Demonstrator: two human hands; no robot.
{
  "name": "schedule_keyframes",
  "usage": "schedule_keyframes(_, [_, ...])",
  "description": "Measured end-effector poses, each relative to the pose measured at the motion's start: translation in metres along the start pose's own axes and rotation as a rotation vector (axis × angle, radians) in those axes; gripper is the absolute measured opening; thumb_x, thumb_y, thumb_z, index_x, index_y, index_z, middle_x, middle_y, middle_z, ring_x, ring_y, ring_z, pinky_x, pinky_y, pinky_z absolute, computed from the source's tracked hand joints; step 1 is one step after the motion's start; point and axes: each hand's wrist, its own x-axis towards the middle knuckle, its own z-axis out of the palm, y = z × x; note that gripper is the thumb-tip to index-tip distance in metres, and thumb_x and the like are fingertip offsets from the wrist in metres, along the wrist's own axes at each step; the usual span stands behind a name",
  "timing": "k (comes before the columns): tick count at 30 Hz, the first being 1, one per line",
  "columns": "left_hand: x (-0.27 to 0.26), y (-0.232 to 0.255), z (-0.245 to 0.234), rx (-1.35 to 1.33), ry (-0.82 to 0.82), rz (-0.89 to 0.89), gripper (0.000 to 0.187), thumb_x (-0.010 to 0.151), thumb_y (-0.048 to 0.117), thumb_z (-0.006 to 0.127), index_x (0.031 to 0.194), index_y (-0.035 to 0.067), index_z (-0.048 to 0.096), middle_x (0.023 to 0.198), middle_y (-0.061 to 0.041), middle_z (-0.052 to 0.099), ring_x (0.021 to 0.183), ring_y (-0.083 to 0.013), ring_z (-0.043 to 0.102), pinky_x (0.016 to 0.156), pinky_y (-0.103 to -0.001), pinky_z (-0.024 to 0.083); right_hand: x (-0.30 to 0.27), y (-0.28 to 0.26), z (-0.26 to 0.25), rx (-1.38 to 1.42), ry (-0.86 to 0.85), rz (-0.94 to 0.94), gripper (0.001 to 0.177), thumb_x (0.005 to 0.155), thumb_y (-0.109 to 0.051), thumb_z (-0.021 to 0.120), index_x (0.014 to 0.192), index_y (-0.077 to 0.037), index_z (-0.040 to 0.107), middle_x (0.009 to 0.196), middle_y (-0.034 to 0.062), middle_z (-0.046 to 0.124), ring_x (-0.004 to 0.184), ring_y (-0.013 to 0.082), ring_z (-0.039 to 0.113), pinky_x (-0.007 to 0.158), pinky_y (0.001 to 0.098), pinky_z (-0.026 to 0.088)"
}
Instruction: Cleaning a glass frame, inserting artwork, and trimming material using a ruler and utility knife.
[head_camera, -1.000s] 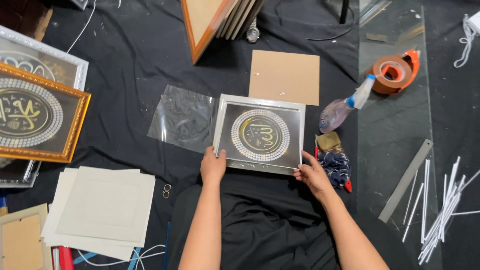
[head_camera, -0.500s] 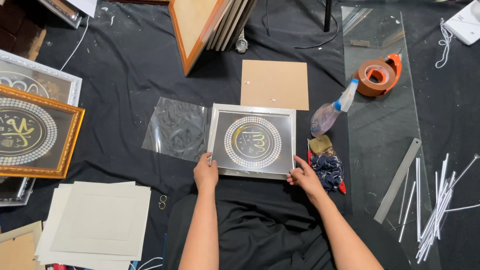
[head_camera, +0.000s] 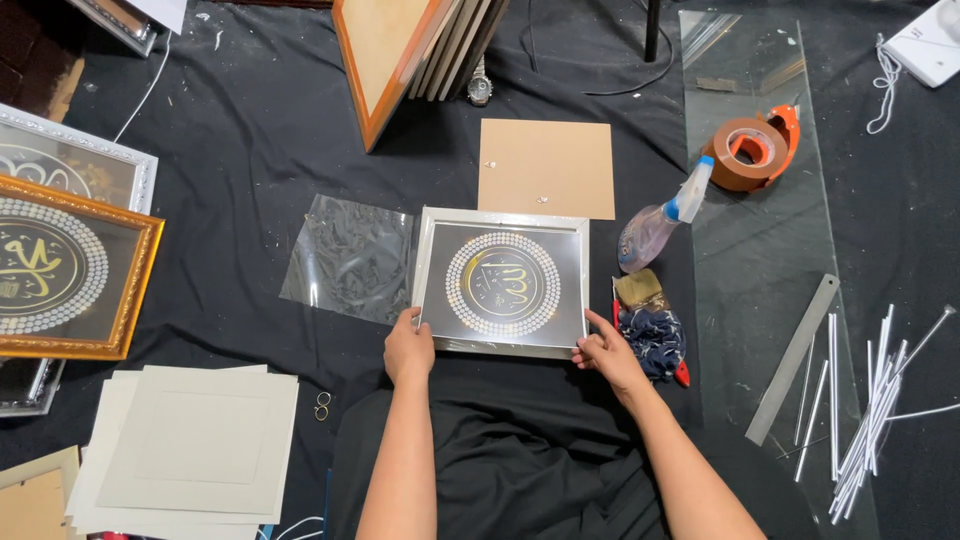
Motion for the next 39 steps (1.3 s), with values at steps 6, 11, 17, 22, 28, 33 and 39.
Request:
schedule_keyframes(6, [0.012, -0.006, 0.008, -0.018, -0.017, -0.005, 0.044, 0.101, 0.028, 0.057, 0.144, 0.017, 0.058, 0.13, -0.017, 0.069, 0.123, -0.0376, 0.064, 0.095, -0.051, 0.056, -0.002, 0.0, 0.0, -0.031, -0.013, 0.021, 0.071, 0.093, -0.002, 0.063, 0.158, -0.014, 0.037, 0.091, 0.0209, 0.07, 0.078, 0.031, 0.074, 0.071, 0.038, 0.065])
schedule_keyframes(11, [0.061, -0.045, 0.04, -0.043, -0.031, 0.05, 0.044, 0.099, 0.034, 0.062, 0.139, 0.018, 0.062, 0.124, -0.016, 0.071, 0.121, -0.0372, 0.065, 0.093, -0.051, 0.057, 0.008, 0.019, -0.005, -0.113, -0.03, -0.014, 0.076, 0.091, -0.002, 0.066, 0.159, -0.016, 0.035, 0.093, 0.0242, 0.072, 0.081, 0.0345, 0.075, 0.074, 0.043, 0.065])
schedule_keyframes(17, [0.036, -0.036, 0.031, -0.244, -0.041, 0.155, 0.028, 0.1, 0.022, 0.062, 0.126, 0.014, 0.069, 0.088, -0.009, 0.075, 0.093, -0.0248, 0.071, 0.082, -0.04, 0.056, 0.016, 0.03, -0.011, -0.161, -0.002, -0.068, 0.07, 0.09, -0.003, 0.065, 0.154, -0.018, 0.043, 0.091, 0.0203, 0.073, 0.08, 0.0308, 0.076, 0.073, 0.0401, 0.065])
schedule_keyframes(22, [0.003, -0.028, 0.02, -0.283, 0.005, 0.231, 0.025, 0.1, 0.019, 0.063, 0.123, 0.012, 0.07, 0.085, -0.011, 0.075, 0.091, -0.0252, 0.07, 0.081, -0.041, 0.056, 0.005, 0.029, -0.015, -0.15, 0.04, -0.101, 0.068, 0.09, -0.003, 0.063, 0.153, -0.02, 0.044, 0.091, 0.0184, 0.073, 0.081, 0.0284, 0.076, 0.073, 0.0381, 0.064])
schedule_keyframes(28, [0.014, -0.041, 0.02, -0.171, 0.068, 0.159, 0.029, 0.099, 0.025, 0.064, 0.126, 0.015, 0.07, 0.103, -0.014, 0.077, 0.108, -0.0325, 0.07, 0.089, -0.046, 0.057, 0.001, 0.031, -0.01, -0.192, 0.014, -0.133, 0.066, 0.09, -0.006, 0.062, 0.152, -0.02, 0.044, 0.094, 0.0172, 0.073, 0.081, 0.0262, 0.076, 0.073, 0.0358, 0.064])
schedule_keyframes(33, [0.046, -0.057, 0.037, 0.005, 0.045, 0.057, 0.039, 0.101, 0.025, 0.056, 0.138, 0.013, 0.061, 0.123, -0.023, 0.07, 0.114, -0.039, 0.068, 0.09, -0.052, 0.058, 0.011, 0.048, -0.007, -0.283, -0.017, -0.134, 0.062, 0.091, -0.008, 0.061, 0.15, -0.022, 0.048, 0.091, 0.0142, 0.077, 0.078, 0.0227, 0.077, 0.069, 0.0322, 0.064])
schedule_keyframes(39, [0.064, -0.061, 0.044, 0.019, 0.005, 0.033, 0.041, 0.1, 0.027, 0.057, 0.139, 0.013, 0.059, 0.118, -0.022, 0.07, 0.107, -0.0362, 0.071, 0.085, -0.05, 0.061, 0.01, 0.044, -0.007, -0.321, 0.002, -0.1, 0.06, 0.091, -0.011, 0.062, 0.15, -0.015, 0.048, 0.092, 0.0175, 0.077, 0.08, 0.0247, 0.077, 0.069, 0.033, 0.064])
